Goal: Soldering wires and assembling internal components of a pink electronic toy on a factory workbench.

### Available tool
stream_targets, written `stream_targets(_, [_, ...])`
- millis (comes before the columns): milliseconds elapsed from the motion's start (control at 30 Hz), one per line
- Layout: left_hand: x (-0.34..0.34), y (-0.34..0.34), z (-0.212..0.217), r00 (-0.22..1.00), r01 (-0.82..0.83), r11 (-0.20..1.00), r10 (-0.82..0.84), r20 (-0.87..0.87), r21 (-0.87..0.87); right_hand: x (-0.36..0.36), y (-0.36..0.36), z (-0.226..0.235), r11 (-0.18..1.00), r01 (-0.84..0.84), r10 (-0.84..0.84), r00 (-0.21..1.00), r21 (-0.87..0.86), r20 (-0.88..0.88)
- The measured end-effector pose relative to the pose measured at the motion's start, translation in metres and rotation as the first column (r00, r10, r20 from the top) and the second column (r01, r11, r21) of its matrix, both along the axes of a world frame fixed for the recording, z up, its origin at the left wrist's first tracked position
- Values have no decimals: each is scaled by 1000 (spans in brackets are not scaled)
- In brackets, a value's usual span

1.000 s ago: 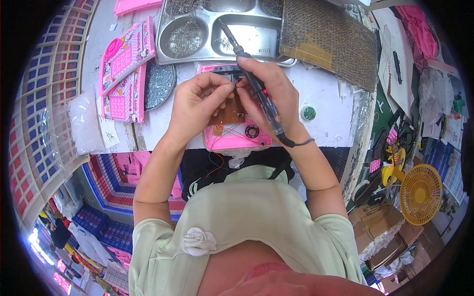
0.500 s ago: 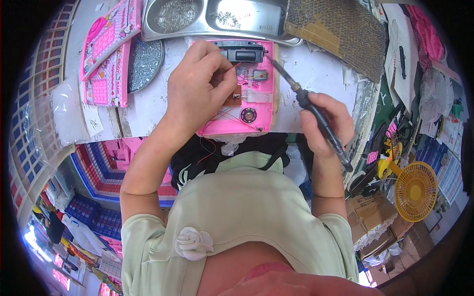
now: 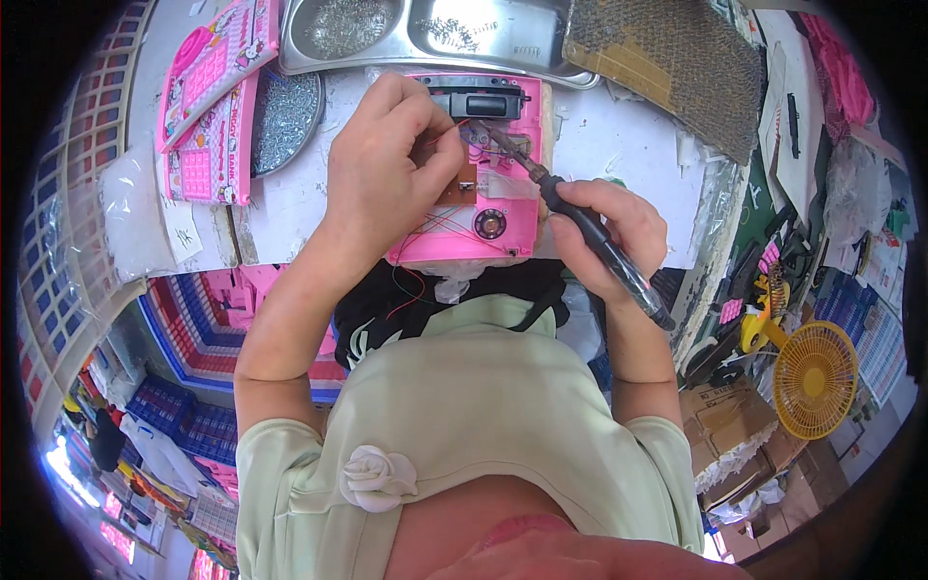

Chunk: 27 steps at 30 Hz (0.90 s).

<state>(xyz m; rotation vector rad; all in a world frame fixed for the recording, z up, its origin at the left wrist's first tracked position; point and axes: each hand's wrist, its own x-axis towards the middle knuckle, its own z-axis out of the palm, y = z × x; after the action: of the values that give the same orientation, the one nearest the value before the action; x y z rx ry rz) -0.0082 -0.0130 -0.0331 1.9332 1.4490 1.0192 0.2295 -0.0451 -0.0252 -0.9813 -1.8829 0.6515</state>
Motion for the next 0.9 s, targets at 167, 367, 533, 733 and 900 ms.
stream_targets(167, [0,0,0,1000,-4,1000,4,4,6,-2,0,1,1000,-5,5,1000,-18,10])
stream_targets(367, [-1,0,0,1000,-1,1000,1,6,-3,-4,5,-1,999,-21,21,1000,24,11])
stream_targets(533, [-1,1,-2,1000,-5,1000,5,0,25,-3,6,0,998,-56,56,998,38,22])
stream_targets(733, [0,1,-3,1000,-9,1000,9,4,15,0,7,-5,994,-76,72,996,81,55])
stream_targets(900, [1,1,-4,1000,-10,999,11,-11,36,7,5,3,997,-73,71,997,40,37])
